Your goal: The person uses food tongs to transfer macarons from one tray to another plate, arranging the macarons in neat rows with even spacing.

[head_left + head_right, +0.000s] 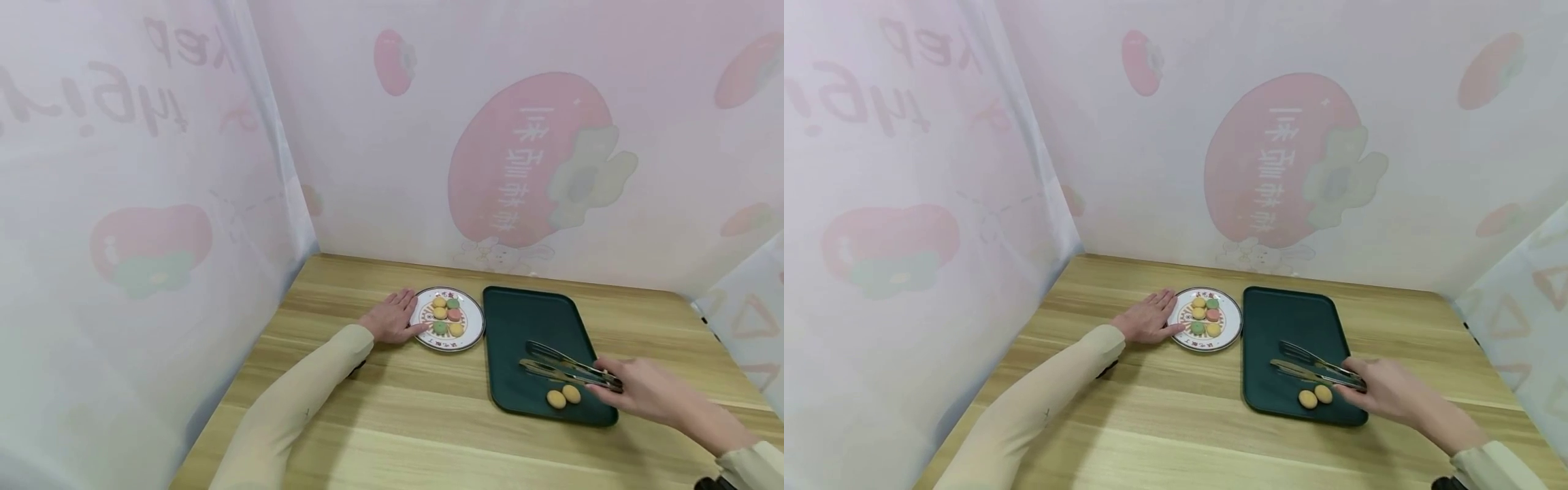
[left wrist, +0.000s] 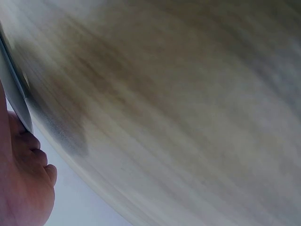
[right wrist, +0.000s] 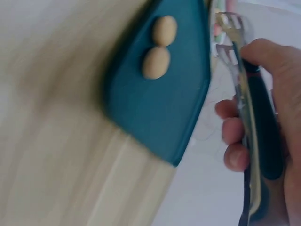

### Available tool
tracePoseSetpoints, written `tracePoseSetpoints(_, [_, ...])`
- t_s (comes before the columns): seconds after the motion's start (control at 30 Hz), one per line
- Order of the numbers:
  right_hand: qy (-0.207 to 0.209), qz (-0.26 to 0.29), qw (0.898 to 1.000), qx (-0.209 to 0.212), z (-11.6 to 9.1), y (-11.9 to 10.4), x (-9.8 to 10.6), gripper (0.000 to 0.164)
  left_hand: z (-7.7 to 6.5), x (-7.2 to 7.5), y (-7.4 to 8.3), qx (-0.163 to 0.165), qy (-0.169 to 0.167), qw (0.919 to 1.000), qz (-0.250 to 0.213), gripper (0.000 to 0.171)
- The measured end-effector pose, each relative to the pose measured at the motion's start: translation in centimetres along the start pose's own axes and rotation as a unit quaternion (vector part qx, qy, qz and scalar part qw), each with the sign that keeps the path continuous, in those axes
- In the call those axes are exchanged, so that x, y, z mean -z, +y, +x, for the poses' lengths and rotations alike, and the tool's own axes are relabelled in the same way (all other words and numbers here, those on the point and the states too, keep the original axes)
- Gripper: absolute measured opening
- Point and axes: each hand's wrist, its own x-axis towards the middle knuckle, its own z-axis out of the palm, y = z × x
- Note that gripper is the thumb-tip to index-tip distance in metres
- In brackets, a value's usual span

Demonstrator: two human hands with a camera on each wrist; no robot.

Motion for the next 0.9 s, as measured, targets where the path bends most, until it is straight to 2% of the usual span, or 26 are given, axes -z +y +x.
tracePoseSetpoints(0.13, [0.049,-0.014,0.999,0.018,-1.4,0.6,-0.7,0.021,0.1,-0.1,-0.1,-0.002,0.001,1.0,0.003,0.094])
tracePoseSetpoints(0.33, [0.084,-0.016,0.995,0.048,-2.9,1.4,-2.4,0.022,0.2,-0.3,-0.1,-0.003,0.004,1.0,-0.001,0.095])
tracePoseSetpoints(0.47, [0.084,0.0,0.995,0.056,-3.5,1.7,-3.6,0.022,0.2,-0.3,-0.1,-0.002,0.005,1.0,-0.005,0.093])
tracePoseSetpoints(0.6, [0.08,-0.001,0.996,0.035,-3.9,1.6,-4.3,0.021,0.2,-0.2,-0.1,0.001,0.003,1.0,-0.004,0.093])
tracePoseSetpoints(0.9, [0.121,-0.004,0.992,0.047,-4.7,1.9,-5.7,0.027,0.3,-0.1,0.0,0.001,-0.003,1.0,-0.006,0.093])
